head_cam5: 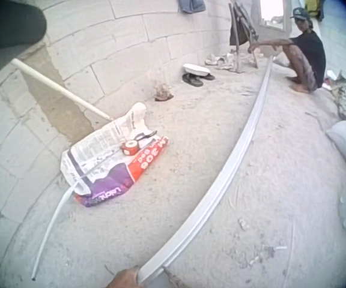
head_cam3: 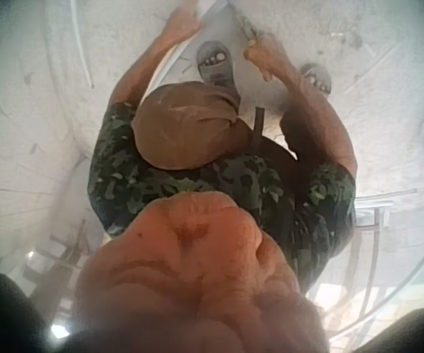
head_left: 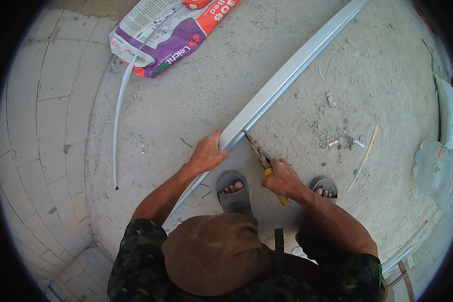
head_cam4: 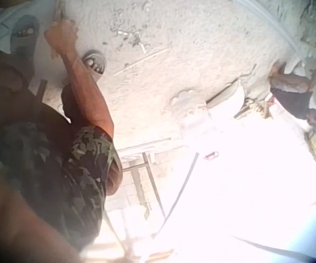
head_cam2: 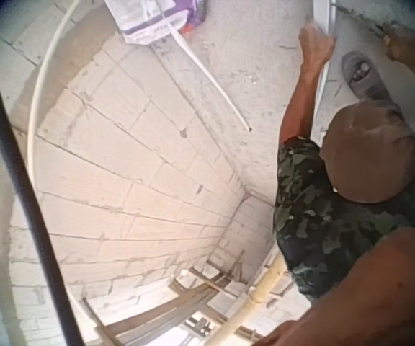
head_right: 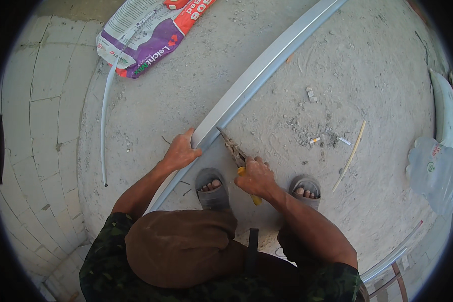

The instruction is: The person measures a metal stud with a tape measure and marks it. They then use metal snips to cut notches into the sides of the stud before bending it at the cut point.

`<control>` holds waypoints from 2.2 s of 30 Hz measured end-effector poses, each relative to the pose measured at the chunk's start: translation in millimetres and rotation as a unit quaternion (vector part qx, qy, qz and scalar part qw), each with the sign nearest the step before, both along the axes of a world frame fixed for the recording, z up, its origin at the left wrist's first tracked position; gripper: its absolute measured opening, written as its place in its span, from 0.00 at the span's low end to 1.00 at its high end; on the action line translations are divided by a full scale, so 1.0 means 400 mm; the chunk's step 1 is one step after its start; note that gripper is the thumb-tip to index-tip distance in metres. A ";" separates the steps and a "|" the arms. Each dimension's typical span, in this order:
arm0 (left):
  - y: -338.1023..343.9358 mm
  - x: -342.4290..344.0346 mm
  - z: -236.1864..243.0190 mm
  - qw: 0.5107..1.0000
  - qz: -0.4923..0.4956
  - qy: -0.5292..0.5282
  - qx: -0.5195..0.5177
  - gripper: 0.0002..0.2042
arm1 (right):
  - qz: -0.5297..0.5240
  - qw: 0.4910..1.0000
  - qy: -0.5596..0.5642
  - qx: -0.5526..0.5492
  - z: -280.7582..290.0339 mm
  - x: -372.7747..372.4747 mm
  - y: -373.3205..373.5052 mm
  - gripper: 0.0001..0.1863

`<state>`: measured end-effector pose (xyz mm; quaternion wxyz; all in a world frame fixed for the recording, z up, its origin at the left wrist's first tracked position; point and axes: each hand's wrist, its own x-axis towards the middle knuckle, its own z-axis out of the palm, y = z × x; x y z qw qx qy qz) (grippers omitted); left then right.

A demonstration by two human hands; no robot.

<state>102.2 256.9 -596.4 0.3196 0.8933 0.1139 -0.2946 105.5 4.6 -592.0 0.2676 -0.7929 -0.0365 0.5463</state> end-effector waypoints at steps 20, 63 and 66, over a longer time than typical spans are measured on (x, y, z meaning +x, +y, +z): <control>0.034 -0.011 -0.023 1.000 -0.002 -0.019 -0.023 0.21 | -0.030 0.998 0.025 -0.051 0.022 0.007 0.060 0.39; -0.317 -0.079 -0.140 0.638 0.566 0.189 -0.487 0.11 | -0.030 0.996 0.064 -0.048 0.094 -0.024 0.008 0.56; -0.299 -0.090 -0.125 0.639 0.552 0.202 -0.496 0.12 | -0.039 0.999 0.008 -0.035 0.083 -0.043 0.011 0.55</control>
